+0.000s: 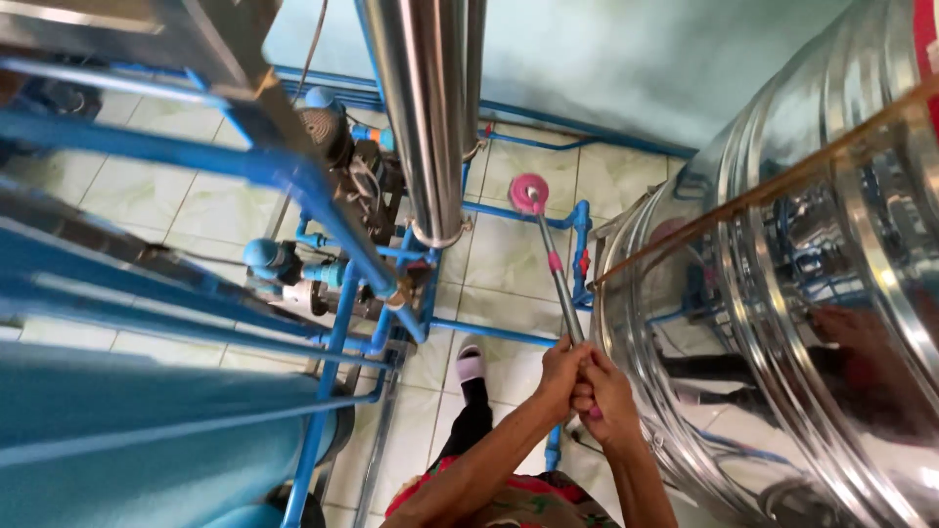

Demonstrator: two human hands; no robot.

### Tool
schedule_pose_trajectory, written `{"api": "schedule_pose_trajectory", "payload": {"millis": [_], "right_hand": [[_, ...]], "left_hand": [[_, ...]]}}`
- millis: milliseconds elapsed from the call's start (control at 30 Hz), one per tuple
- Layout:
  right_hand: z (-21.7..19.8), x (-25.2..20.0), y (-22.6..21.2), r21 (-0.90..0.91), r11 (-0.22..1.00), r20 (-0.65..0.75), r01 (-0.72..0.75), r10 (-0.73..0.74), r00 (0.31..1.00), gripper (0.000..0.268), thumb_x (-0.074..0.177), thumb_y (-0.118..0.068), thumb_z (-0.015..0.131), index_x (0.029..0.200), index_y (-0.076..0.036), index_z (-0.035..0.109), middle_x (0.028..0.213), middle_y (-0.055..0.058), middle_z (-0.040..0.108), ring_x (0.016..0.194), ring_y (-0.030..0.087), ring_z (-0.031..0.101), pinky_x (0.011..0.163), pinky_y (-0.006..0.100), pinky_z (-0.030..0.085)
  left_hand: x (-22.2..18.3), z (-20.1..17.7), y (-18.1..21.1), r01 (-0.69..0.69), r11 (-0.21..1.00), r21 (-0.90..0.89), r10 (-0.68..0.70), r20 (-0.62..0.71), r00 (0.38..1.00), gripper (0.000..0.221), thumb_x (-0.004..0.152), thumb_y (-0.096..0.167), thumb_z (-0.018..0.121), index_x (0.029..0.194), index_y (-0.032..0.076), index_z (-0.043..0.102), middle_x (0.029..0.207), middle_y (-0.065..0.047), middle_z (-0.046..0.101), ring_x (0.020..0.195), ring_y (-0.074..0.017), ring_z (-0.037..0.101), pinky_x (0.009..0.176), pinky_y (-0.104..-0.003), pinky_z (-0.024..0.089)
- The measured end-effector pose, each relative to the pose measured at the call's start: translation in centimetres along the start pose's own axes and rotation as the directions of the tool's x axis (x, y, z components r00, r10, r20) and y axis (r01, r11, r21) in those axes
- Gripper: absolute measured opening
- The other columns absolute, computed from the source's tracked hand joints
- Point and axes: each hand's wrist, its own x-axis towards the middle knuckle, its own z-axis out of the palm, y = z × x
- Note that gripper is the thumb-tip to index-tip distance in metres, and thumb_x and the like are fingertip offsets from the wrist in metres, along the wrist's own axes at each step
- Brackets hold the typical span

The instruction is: Mop the tile floor in a water production facility.

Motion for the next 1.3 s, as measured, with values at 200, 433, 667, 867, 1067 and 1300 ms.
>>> {"api": "schedule_pose_trajectory", "payload": {"millis": [200, 433, 667, 867, 1067, 1300], "right_hand": [[5.4, 9.2, -8.1, -0.062, 0.998, -0.016, 0.016, -0.018, 1.000, 0.023, 0.099, -0.010, 0.052, 0.116, -0.016, 0.067, 0.066, -0.004, 0.046, 0.044, 0.004, 0.034, 0.034, 0.018, 0.025], [7.1, 26.9, -12.1, -0.118, 0.992, -0.049, 0.048, -0.054, 0.997, 0.020, 0.101, -0.021, 0.051, 0.099, -0.009, 0.067, 0.058, -0.001, 0.048, 0.038, 0.007, 0.035, 0.030, 0.023, 0.023], [5.3, 37.9, -9.2, -0.104, 0.982, -0.294, -0.159, 0.123, 0.948, 0.015, 0.094, -0.019, 0.065, 0.082, -0.012, 0.063, 0.058, 0.003, 0.048, 0.037, 0.015, 0.036, 0.033, 0.032, 0.026], [3.9, 43.8, -7.9, -0.052, 0.992, -0.196, -0.111, 0.099, 0.975, 0.010, 0.094, -0.017, 0.060, 0.091, -0.014, 0.069, 0.068, 0.004, 0.060, 0.048, 0.017, 0.048, 0.041, 0.033, 0.039], [4.9, 48.5, -10.3, 0.033, 0.981, -0.202, -0.193, 0.196, 0.960, 0.010, 0.094, -0.020, 0.061, 0.091, -0.012, 0.067, 0.080, 0.008, 0.065, 0.065, 0.025, 0.061, 0.053, 0.041, 0.052], [7.3, 54.5, -16.1, 0.103, 0.934, -0.205, -0.341, 0.356, 0.912, 0.019, 0.093, -0.029, 0.066, 0.084, -0.013, 0.063, 0.074, 0.006, 0.064, 0.063, 0.026, 0.062, 0.056, 0.043, 0.055]], "left_hand": [[9.3, 4.0, 8.7, 0.054, 0.999, -0.002, -0.054, -0.021, 0.998, 0.018, 0.097, 0.032, 0.059, 0.096, 0.015, 0.055, 0.071, 0.000, 0.050, 0.039, -0.0105, 0.041, 0.029, -0.026, 0.034], [24.3, 3.2, 12.2, 0.043, 0.993, 0.109, -0.044, 0.014, 0.999, 0.036, 0.100, 0.046, 0.067, 0.110, 0.016, 0.050, 0.084, -0.004, 0.054, 0.057, -0.0132, 0.049, 0.044, -0.030, 0.042], [30.2, 1.1, 12.3, 0.292, 0.954, 0.071, -0.265, -0.257, 0.929, 0.038, 0.093, 0.045, 0.063, 0.121, 0.020, 0.058, 0.100, -0.004, 0.062, 0.087, -0.0212, 0.057, 0.070, -0.045, 0.050], [32.9, 1.2, 13.1, -0.033, 0.982, 0.184, 0.089, -0.304, 0.948, 0.038, 0.097, 0.041, 0.058, 0.121, 0.013, 0.066, 0.109, -0.009, 0.070, 0.096, -0.0216, 0.064, 0.082, -0.035, 0.053], [36.2, 2.2, 16.3, -0.112, 0.928, 0.355, 0.231, -0.313, 0.921, 0.039, 0.097, 0.037, 0.056, 0.113, 0.006, 0.072, 0.107, -0.018, 0.073, 0.095, -0.0278, 0.067, 0.084, -0.039, 0.053], [43.7, 4.7, 19.5, -0.022, 0.944, 0.330, 0.152, -0.372, 0.916, 0.039, 0.094, 0.038, 0.056, 0.115, 0.010, 0.073, 0.112, -0.018, 0.075, 0.098, -0.0313, 0.068, 0.085, -0.041, 0.054]]}}
